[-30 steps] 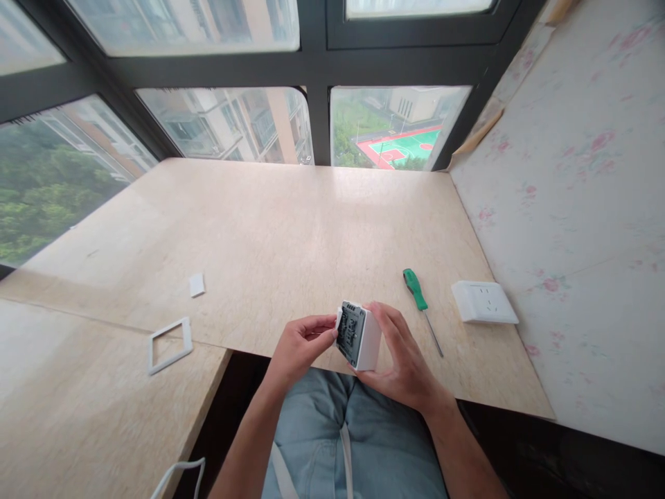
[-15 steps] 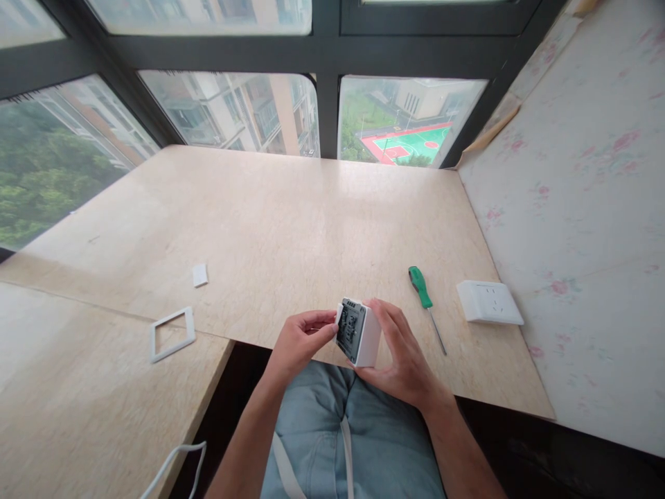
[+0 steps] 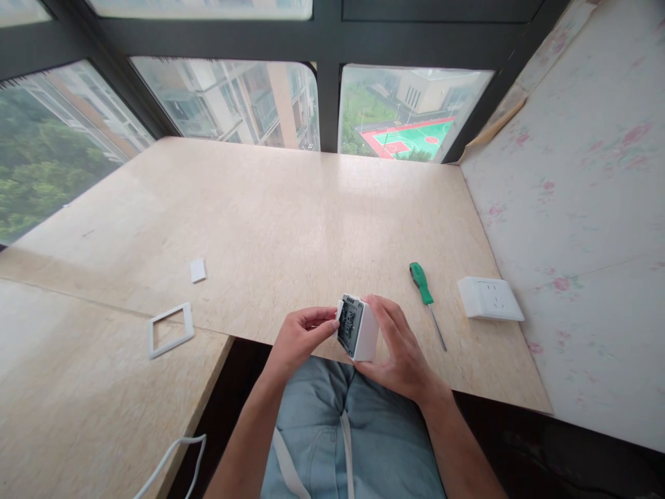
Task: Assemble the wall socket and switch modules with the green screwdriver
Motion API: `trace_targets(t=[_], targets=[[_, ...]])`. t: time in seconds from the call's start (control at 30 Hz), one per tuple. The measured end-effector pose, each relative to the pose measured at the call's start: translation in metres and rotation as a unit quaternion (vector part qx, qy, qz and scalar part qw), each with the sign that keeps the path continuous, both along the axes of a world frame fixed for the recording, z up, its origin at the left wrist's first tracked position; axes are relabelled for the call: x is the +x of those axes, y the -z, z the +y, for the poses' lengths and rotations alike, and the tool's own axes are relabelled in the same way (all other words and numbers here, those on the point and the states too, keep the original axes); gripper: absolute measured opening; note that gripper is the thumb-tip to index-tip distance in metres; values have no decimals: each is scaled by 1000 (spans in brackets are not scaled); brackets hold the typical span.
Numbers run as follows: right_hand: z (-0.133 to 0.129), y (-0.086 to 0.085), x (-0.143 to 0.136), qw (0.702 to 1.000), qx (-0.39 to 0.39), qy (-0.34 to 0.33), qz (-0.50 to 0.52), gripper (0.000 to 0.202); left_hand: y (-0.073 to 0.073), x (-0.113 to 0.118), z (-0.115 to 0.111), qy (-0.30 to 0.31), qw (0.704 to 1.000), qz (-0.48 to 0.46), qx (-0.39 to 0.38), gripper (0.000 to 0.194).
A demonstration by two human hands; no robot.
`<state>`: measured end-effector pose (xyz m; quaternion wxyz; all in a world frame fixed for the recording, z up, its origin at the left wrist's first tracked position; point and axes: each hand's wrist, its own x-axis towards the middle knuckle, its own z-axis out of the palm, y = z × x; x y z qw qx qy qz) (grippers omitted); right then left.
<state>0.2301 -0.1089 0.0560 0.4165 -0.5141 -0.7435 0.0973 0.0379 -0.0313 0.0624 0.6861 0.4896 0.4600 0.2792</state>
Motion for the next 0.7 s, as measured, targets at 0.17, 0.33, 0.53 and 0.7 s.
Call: trace_targets(t=[0.17, 0.33, 0.53, 0.7], targets=[[0, 0, 0, 1000, 4, 0, -2, 105, 2, -1, -1, 5, 1000, 11, 1, 42], [0, 1, 0, 1000, 6, 1, -3, 105, 1, -2, -1, 9, 1000, 12, -3, 42], [-1, 0, 0, 1000, 3, 2, -3, 106, -1, -1, 0, 13, 1000, 1, 0, 40], [-1, -1, 0, 1000, -2, 0, 0, 106, -3, 0, 0, 9, 1000, -10, -4, 40]])
